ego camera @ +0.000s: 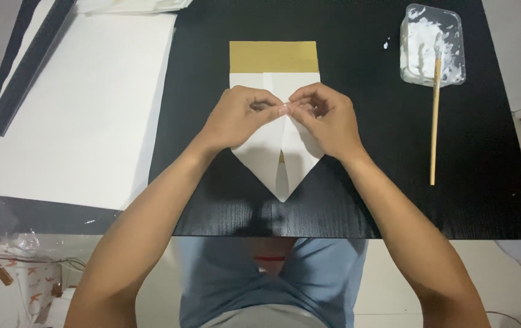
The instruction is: The person folds a white sheet of paper into a triangular shape, applies white adhesive with a brush to the edges, and presses the flaps together to secure them. The process involves repeated folding, gluing, and pressing actions to form a structured paper object.
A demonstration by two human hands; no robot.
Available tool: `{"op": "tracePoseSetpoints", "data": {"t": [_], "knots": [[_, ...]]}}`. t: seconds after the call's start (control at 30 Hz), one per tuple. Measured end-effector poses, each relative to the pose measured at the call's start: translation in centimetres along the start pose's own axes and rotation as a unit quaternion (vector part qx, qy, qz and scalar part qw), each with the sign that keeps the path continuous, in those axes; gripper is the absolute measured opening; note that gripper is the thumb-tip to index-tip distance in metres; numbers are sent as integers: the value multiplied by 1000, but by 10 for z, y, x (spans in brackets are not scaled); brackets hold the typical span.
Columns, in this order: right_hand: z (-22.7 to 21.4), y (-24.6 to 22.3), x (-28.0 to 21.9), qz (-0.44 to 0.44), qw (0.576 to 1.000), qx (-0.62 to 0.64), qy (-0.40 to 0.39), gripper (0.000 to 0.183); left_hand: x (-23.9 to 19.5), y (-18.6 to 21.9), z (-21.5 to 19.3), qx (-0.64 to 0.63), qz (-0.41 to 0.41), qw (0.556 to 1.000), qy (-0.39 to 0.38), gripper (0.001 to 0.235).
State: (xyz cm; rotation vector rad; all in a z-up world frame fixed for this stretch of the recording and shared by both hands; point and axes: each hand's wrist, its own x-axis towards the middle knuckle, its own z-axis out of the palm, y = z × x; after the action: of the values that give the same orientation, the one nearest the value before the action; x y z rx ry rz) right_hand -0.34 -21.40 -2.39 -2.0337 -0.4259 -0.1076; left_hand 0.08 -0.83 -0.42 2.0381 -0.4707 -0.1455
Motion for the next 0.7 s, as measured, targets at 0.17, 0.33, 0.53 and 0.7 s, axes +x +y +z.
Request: {"op": "tracePoseSetpoints", "data": {"t": [0.17, 0.33, 0.53, 0.7], "knots": [[-4, 6, -3, 3, 1000, 11, 0, 21, 2, -10, 4, -9, 21, 1000, 18, 18], [-14, 1, -7, 34, 997, -17, -64, 31, 7, -21, 7, 2, 11, 999, 32, 17], [-23, -7, -12, 89, 986, -118, -81, 39, 5, -29, 5, 19, 6, 998, 53, 24], [-23, 1, -10, 63, 988, -108, -95, 33, 6, -23, 7, 12, -25, 998, 47, 14]]}}
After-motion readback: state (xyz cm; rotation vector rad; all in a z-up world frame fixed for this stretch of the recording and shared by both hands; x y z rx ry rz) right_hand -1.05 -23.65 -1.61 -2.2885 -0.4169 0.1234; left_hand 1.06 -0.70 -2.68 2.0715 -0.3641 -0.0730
